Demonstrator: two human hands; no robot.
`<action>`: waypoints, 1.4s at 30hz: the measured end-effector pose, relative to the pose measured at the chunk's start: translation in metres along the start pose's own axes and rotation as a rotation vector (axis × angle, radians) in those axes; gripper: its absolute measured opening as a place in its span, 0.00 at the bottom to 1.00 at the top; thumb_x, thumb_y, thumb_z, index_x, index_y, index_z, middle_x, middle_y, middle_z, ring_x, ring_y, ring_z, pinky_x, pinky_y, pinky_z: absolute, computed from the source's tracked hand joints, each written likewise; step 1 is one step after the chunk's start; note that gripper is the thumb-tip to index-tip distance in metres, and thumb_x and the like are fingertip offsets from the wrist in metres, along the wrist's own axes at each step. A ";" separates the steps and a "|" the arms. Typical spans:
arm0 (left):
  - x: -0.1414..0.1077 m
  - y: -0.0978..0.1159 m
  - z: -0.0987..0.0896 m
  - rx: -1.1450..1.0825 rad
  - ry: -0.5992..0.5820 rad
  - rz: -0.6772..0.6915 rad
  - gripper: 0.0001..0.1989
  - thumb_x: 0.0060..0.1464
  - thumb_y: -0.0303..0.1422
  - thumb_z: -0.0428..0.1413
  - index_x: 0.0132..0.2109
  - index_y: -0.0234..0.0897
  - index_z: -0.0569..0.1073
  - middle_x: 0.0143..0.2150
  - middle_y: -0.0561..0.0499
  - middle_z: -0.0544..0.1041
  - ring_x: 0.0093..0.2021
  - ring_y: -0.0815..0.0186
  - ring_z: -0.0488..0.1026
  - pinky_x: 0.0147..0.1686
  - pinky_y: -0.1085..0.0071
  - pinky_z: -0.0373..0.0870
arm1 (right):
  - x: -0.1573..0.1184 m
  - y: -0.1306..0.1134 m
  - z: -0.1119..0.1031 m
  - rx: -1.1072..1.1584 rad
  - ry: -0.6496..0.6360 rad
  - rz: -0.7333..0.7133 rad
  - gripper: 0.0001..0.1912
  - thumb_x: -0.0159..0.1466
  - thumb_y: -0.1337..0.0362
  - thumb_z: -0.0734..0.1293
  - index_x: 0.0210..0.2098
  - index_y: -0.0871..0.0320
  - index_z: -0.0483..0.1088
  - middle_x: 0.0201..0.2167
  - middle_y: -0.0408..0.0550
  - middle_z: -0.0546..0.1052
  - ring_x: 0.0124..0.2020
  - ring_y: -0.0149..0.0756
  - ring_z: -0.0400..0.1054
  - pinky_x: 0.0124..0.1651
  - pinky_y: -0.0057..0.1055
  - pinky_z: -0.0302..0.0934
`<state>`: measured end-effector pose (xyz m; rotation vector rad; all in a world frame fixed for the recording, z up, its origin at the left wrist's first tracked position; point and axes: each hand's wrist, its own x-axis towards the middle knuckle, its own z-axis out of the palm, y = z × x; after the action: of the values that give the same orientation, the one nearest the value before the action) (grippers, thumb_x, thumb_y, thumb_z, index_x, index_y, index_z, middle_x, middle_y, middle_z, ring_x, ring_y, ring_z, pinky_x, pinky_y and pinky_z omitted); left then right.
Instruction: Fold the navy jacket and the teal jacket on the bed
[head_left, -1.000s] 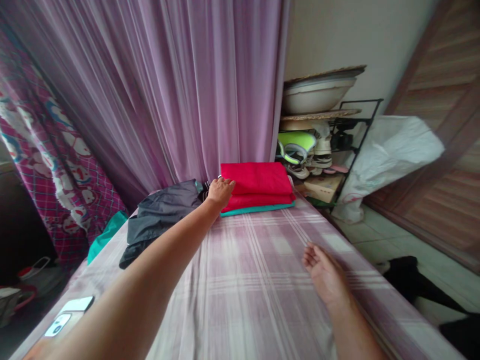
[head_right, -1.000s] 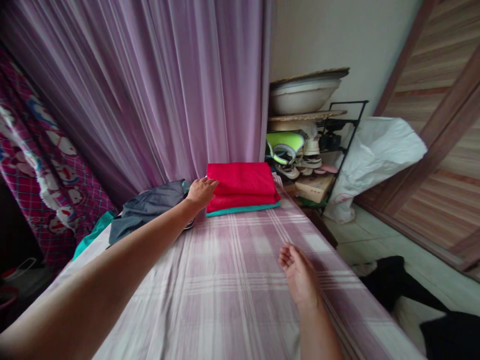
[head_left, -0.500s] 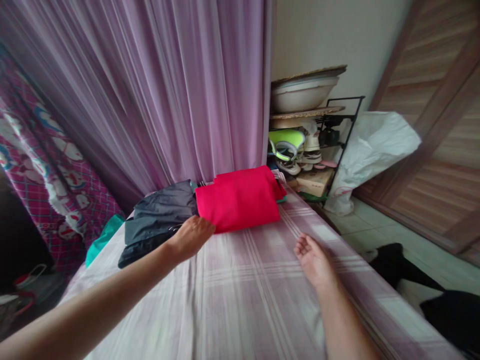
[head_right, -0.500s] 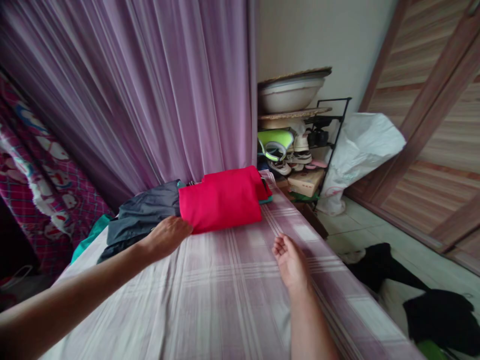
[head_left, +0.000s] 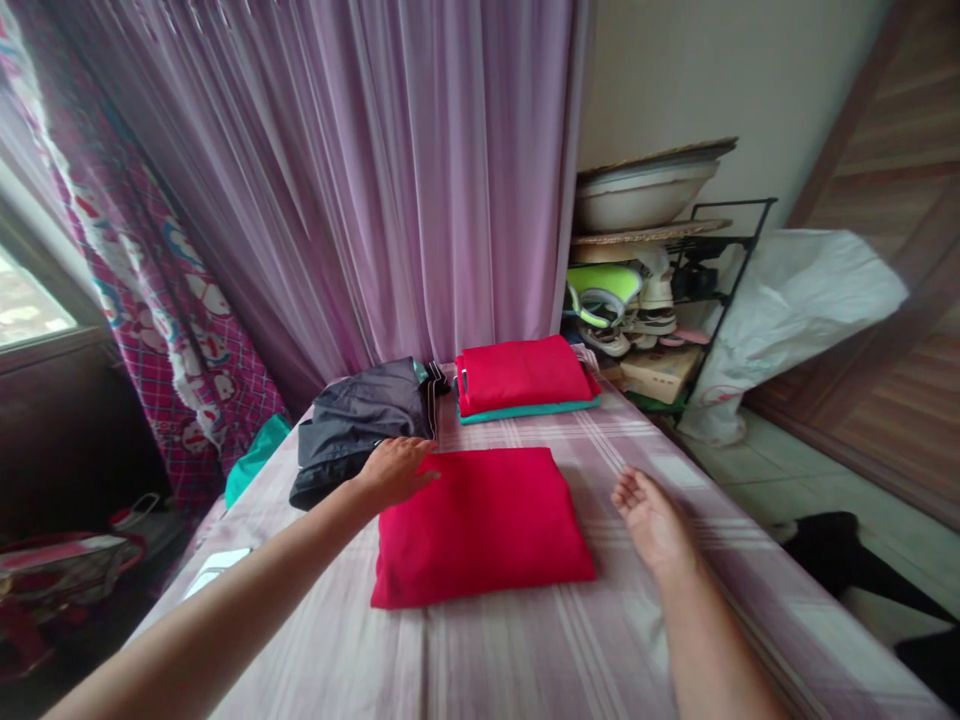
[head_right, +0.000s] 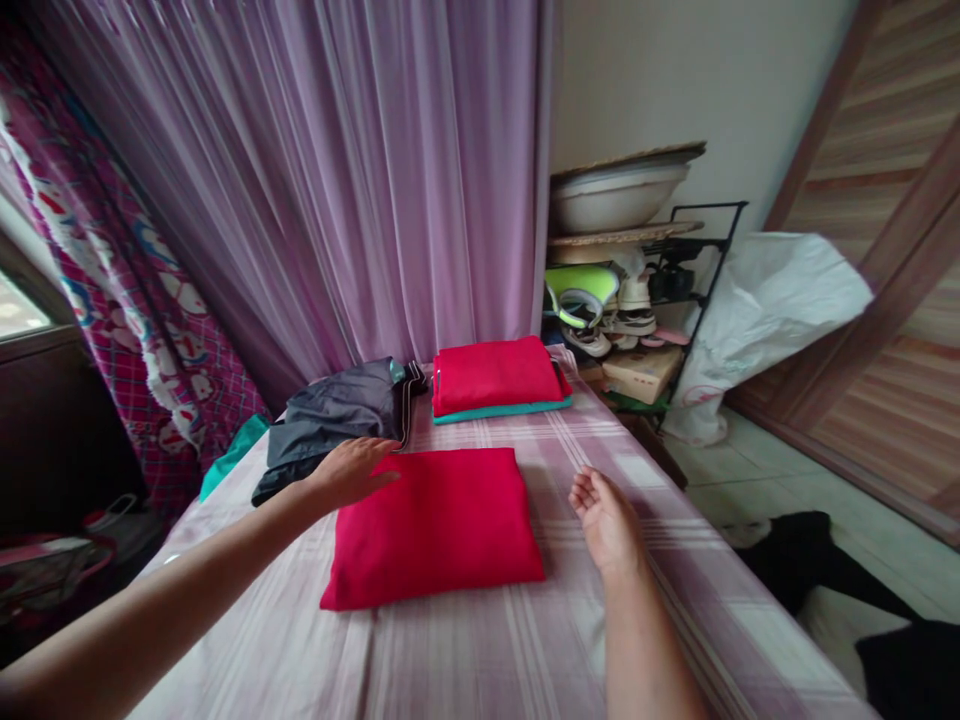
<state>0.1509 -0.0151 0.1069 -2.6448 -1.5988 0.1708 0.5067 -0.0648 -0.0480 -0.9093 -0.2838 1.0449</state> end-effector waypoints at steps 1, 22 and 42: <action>0.010 -0.003 0.004 -0.005 -0.025 -0.027 0.22 0.61 0.41 0.53 0.59 0.39 0.71 0.57 0.41 0.77 0.55 0.54 0.74 0.54 0.61 0.69 | 0.000 0.000 -0.001 0.002 -0.003 -0.002 0.13 0.49 0.59 0.76 0.32 0.56 0.74 0.26 0.41 0.76 0.27 0.29 0.70 0.29 0.25 0.67; -0.067 -0.006 -0.024 -0.735 -0.554 0.207 0.22 0.62 0.49 0.49 0.38 0.37 0.79 0.34 0.50 0.81 0.34 0.65 0.77 0.34 0.72 0.72 | -0.001 -0.013 -0.004 0.133 0.006 0.092 0.07 0.55 0.66 0.74 0.31 0.54 0.73 0.25 0.37 0.75 0.26 0.26 0.68 0.30 0.23 0.67; 0.059 0.001 0.069 -0.087 -0.214 -0.155 0.27 0.58 0.55 0.47 0.47 0.40 0.79 0.43 0.45 0.82 0.45 0.56 0.79 0.40 0.69 0.71 | -0.012 -0.018 0.011 0.178 0.077 0.108 0.02 0.56 0.67 0.72 0.29 0.58 0.74 0.22 0.39 0.75 0.24 0.24 0.68 0.28 0.19 0.66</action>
<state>0.1705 0.0357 0.0341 -2.6272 -1.9084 0.3992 0.5046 -0.0728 -0.0253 -0.8084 -0.0768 1.1128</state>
